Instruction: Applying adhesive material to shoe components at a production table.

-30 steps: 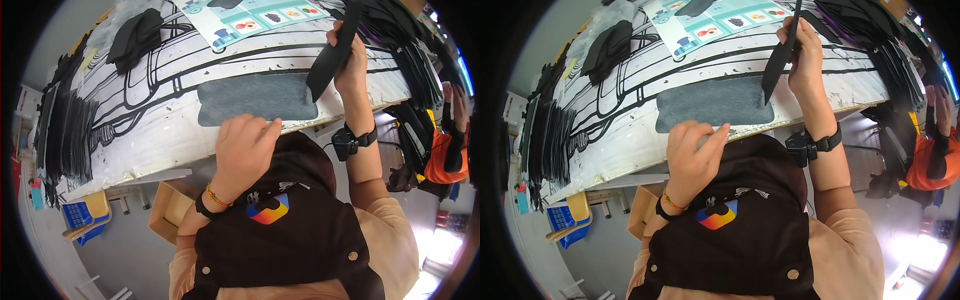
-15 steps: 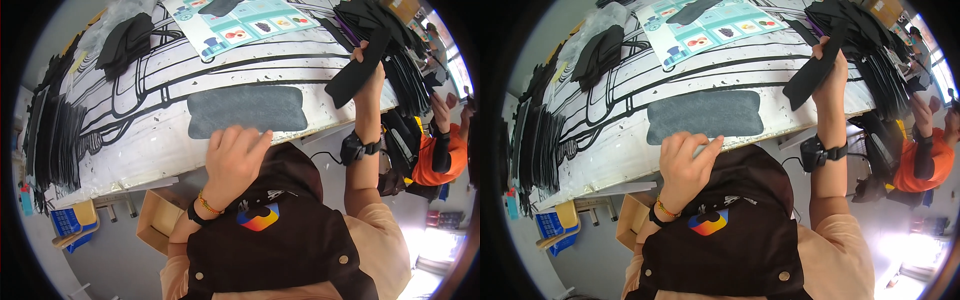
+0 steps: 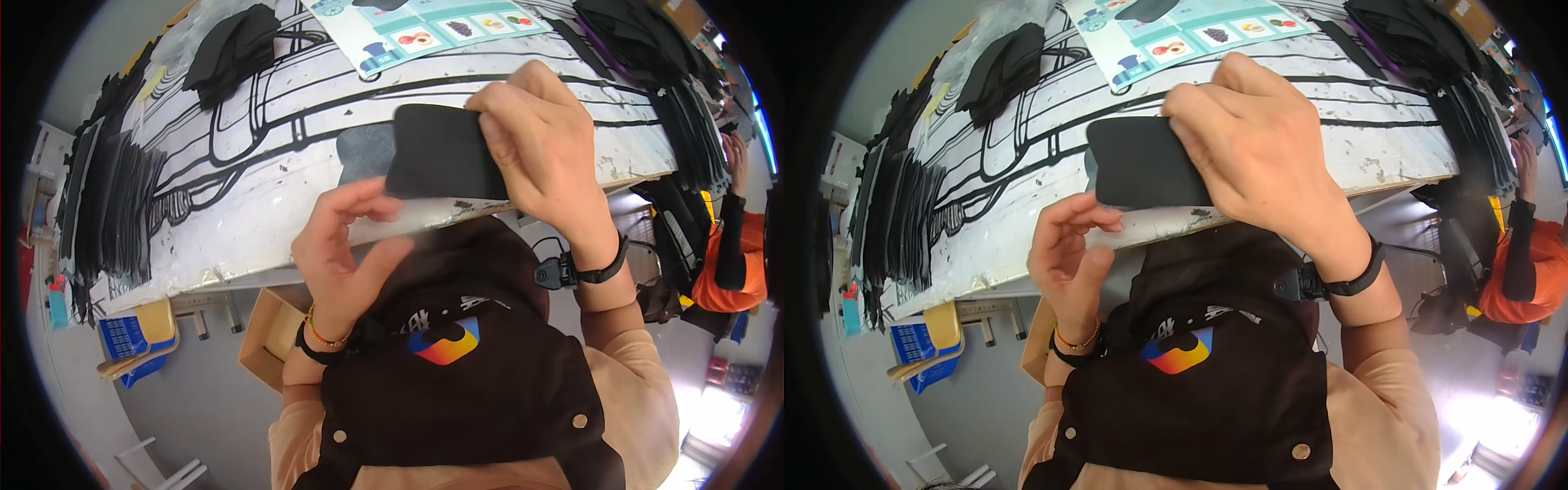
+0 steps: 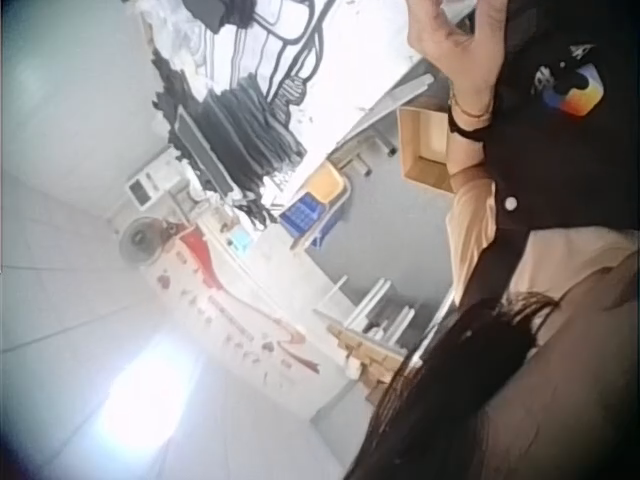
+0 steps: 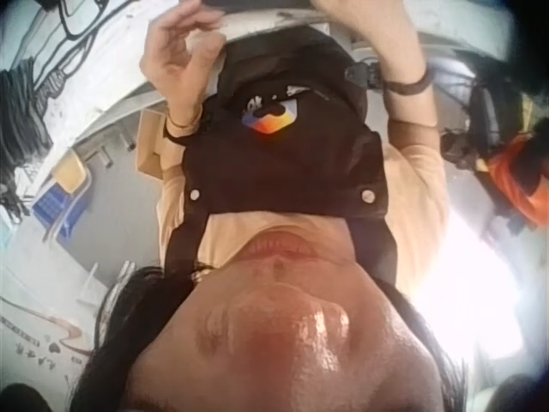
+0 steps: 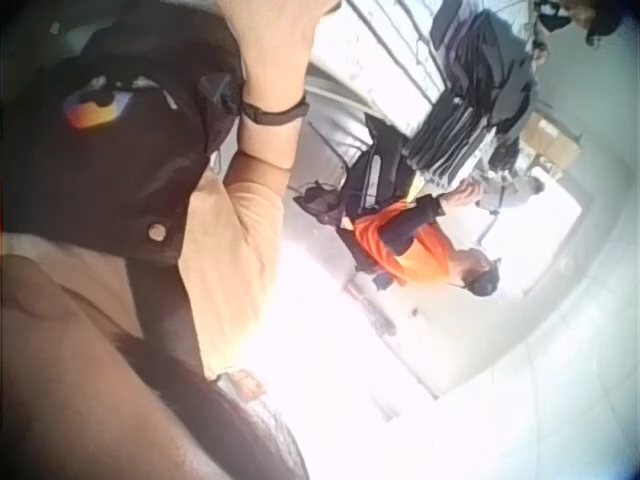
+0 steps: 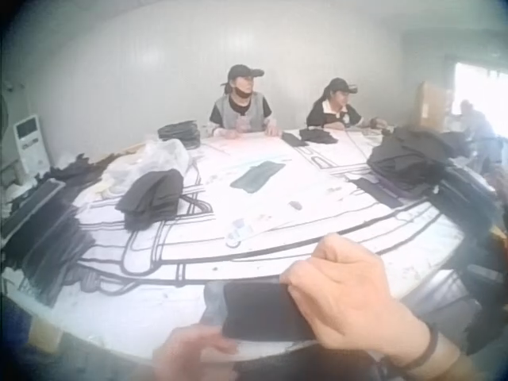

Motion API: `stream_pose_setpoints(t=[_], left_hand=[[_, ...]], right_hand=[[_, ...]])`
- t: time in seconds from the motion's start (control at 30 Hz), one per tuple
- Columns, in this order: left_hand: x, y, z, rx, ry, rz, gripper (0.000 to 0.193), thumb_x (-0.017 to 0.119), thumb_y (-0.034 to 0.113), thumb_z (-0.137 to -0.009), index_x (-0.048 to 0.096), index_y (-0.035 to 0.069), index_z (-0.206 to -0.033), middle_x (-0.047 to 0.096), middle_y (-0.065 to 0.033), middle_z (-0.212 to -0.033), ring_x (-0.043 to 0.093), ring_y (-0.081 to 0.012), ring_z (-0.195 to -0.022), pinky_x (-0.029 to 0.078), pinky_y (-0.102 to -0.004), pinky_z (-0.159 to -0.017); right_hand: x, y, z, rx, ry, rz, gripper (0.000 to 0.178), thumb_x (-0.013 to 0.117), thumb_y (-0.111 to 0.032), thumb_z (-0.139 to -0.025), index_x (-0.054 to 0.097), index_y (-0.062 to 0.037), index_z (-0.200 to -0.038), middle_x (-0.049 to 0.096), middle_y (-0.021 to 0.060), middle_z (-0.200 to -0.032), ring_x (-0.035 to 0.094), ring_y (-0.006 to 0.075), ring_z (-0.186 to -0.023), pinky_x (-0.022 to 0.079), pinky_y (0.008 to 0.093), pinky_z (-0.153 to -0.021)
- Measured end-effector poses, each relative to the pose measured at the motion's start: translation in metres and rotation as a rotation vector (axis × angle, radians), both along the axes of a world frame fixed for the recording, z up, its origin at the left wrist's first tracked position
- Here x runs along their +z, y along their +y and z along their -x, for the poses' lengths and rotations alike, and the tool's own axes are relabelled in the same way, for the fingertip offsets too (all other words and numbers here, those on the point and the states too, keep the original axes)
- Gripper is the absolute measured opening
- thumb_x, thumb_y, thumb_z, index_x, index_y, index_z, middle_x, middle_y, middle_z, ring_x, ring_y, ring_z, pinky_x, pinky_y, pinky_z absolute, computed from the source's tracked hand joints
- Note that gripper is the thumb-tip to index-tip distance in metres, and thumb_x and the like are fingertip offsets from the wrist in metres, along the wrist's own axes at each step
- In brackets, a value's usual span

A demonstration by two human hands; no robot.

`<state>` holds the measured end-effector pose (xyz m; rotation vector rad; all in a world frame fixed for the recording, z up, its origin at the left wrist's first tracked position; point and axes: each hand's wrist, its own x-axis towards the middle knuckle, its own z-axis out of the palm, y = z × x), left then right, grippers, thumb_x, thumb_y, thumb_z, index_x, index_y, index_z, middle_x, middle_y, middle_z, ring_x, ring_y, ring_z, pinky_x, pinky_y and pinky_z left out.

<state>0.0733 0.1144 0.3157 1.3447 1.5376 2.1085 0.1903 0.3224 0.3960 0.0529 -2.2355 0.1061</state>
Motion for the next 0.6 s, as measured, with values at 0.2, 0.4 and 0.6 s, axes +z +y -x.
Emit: stream_pose_setpoints(t=[0.2, 0.4, 0.6], left_hand=[[0.016, -0.011, -0.001, 0.245, -0.108, 0.167, 0.009, 0.069, -0.001, -0.098, 0.064, -0.004, -0.105, 0.074, -0.0110, -0.090, 0.071, -0.0147, -0.082, 0.055, -0.0262, -0.080], [0.012, -0.015, 0.011, 0.279, -0.339, -0.064, 0.007, 0.066, 0.001, -0.099, 0.062, -0.002, -0.104, 0.075, -0.0147, -0.091, 0.072, -0.0192, -0.081, 0.058, -0.0309, -0.079], [0.010, -0.010, 0.018, 0.149, -0.407, -0.224, 0.007, 0.064, 0.002, -0.099, 0.061, 0.000, -0.104, 0.075, -0.0154, -0.090, 0.072, -0.0215, -0.079, 0.058, -0.0342, -0.080]], right_hand=[[-0.004, -0.008, 0.016, 0.039, -0.019, -0.027, 0.006, 0.070, -0.012, -0.090, 0.065, -0.0100, -0.091, 0.059, 0.0023, -0.068, 0.056, 0.0250, -0.069, 0.045, 0.0372, -0.060], [-0.007, 0.007, -0.011, 0.108, -0.467, 0.671, 0.031, 0.077, -0.032, -0.091, 0.068, -0.0075, -0.110, 0.068, 0.0044, -0.077, 0.064, 0.0193, -0.075, 0.048, 0.0321, -0.062], [-0.024, 0.018, -0.027, 0.130, -0.340, 0.743, 0.030, 0.080, -0.028, -0.091, 0.069, -0.0039, -0.105, 0.066, 0.0039, -0.089, 0.058, 0.0127, -0.075, 0.048, 0.0295, -0.064]])
